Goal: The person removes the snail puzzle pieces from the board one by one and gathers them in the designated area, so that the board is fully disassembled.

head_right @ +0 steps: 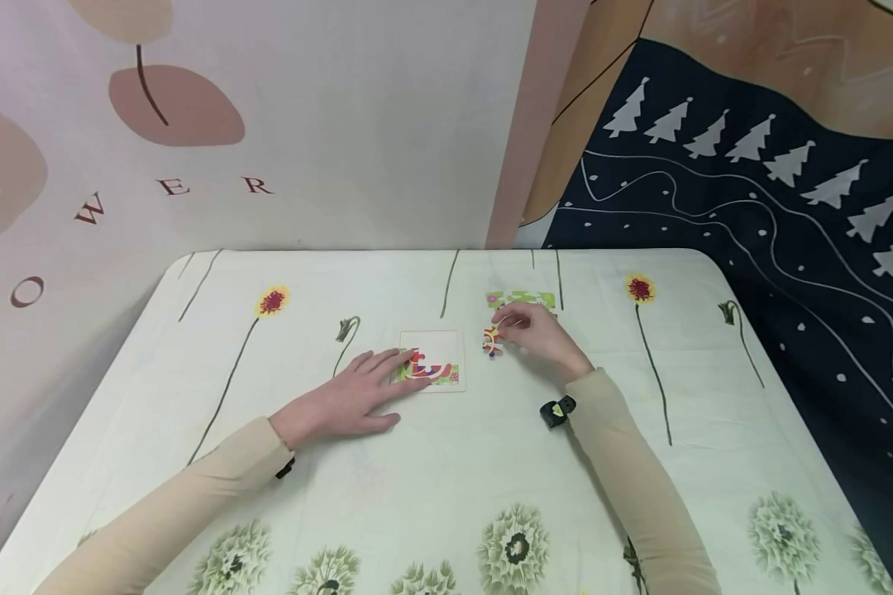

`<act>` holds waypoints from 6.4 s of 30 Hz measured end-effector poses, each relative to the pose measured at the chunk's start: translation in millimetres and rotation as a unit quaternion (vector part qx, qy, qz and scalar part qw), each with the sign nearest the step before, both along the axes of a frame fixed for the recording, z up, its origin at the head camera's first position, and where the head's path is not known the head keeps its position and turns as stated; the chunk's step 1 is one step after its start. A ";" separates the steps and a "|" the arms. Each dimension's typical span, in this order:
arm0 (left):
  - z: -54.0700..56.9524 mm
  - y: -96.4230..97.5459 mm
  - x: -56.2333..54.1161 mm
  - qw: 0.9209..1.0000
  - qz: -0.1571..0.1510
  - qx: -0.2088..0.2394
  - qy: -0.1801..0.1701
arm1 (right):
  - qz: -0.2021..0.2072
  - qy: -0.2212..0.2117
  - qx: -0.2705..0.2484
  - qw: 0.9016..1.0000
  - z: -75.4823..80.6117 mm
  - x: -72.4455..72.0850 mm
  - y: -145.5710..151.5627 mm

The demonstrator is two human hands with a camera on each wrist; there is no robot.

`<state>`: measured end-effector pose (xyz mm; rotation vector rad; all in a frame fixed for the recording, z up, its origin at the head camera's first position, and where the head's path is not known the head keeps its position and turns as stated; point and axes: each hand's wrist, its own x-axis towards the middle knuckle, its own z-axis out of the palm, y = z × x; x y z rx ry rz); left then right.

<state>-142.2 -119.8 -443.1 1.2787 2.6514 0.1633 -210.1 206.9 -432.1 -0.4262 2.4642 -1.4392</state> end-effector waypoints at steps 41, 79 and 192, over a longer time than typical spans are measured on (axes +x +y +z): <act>5.2 0.5 1.4 1.000 0.000 -0.002 -0.002 | -0.054 -0.013 0.080 0.995 11.9 -28.8 34.6; 4.7 1.4 1.7 1.000 0.003 -0.011 -0.005 | -0.064 0.003 0.104 0.993 -1.5 -36.1 38.0; 0.9 17.5 23.6 0.995 -0.068 -0.010 0.077 | 0.122 -0.001 0.014 0.992 -4.5 -0.8 -111.2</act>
